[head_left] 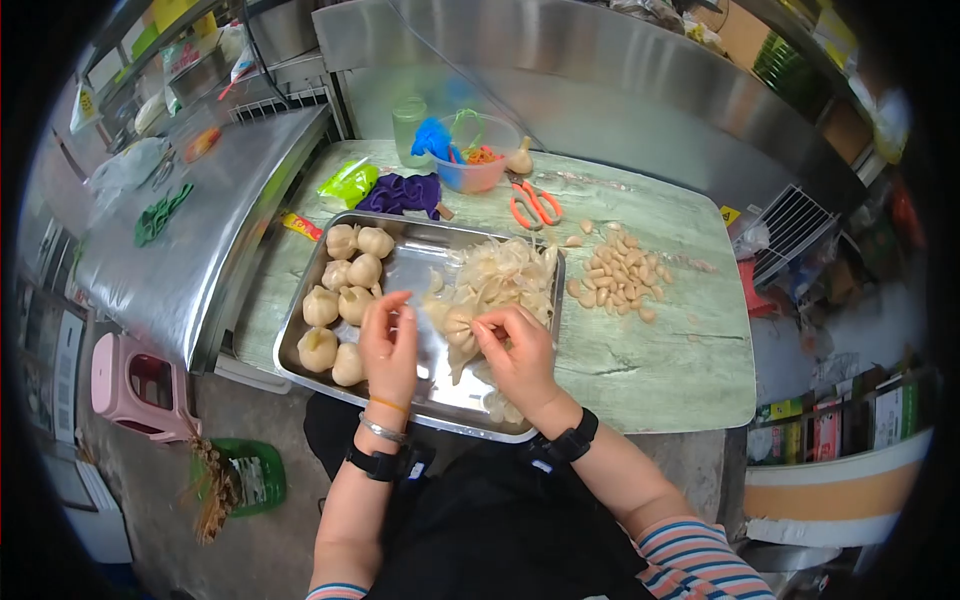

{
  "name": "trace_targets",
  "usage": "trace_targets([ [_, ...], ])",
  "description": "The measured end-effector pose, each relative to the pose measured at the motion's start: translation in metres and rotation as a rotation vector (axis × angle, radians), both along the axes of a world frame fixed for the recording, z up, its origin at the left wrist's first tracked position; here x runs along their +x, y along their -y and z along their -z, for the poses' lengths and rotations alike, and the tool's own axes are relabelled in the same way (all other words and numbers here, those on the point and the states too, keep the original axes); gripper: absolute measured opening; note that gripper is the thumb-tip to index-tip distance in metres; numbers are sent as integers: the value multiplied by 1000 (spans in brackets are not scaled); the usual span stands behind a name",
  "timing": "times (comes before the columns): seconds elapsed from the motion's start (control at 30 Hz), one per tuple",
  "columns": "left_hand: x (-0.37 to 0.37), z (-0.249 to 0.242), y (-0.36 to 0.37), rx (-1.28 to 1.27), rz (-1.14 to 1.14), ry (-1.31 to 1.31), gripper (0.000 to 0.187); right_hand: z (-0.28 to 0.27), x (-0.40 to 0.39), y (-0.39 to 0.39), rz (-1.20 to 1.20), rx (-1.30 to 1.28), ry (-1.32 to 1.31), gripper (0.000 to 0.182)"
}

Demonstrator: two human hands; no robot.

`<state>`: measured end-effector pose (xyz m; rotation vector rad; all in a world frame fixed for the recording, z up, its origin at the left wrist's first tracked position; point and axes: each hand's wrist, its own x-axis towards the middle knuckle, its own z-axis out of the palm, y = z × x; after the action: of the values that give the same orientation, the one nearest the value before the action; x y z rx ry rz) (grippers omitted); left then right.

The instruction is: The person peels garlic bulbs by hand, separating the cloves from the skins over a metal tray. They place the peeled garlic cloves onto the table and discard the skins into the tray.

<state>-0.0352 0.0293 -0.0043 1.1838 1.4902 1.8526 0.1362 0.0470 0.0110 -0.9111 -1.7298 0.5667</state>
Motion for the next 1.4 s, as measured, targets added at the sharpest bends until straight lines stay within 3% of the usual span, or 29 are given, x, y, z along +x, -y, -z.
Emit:
trace_targets([
  [0.07,15,-18,14,-67,91,-317,21,6,1,-1,50,24,37,7],
  [0.2,23,-15,12,-166,191,-382,26,2,2,-3,56,46,44,7],
  [0.27,19,-8,9,-171,219,-343,28,3,2,1,-33,27,60,7],
  [0.33,10,-5,8,-301,415,207,30,-2,2,2,-66,58,79,8],
  [0.37,5,-4,8,-344,451,228,30,-2,1,3,-97,84,92,8],
  [0.4,4,-4,8,-350,444,229,30,-2,-1,5,-128,109,104,8],
  [0.47,6,-6,9,-320,442,-66,28,-8,0,9,-152,75,79,9],
  [0.6,3,1,3,-307,602,81,29,-8,5,5,-183,161,151,10],
  [0.77,1,2,6,-350,497,-105,20,-4,-3,9,-198,123,117,11],
  [0.87,3,-9,8,-428,507,-16,12,-3,0,7,-190,107,98,9],
  [0.93,-1,-7,7,-376,555,267,14,-5,3,4,-75,-60,30,7],
  [1.1,-4,-10,8,-361,627,480,10,4,3,-1,-14,-61,-37,9],
  [1.17,-7,-16,12,-242,697,753,13,6,2,-3,23,-65,-49,10],
  [1.3,-13,-12,10,-67,606,710,22,11,3,-6,56,-134,11,10],
  [1.4,-8,-18,10,34,459,921,30,20,-2,-4,11,-151,120,10],
])
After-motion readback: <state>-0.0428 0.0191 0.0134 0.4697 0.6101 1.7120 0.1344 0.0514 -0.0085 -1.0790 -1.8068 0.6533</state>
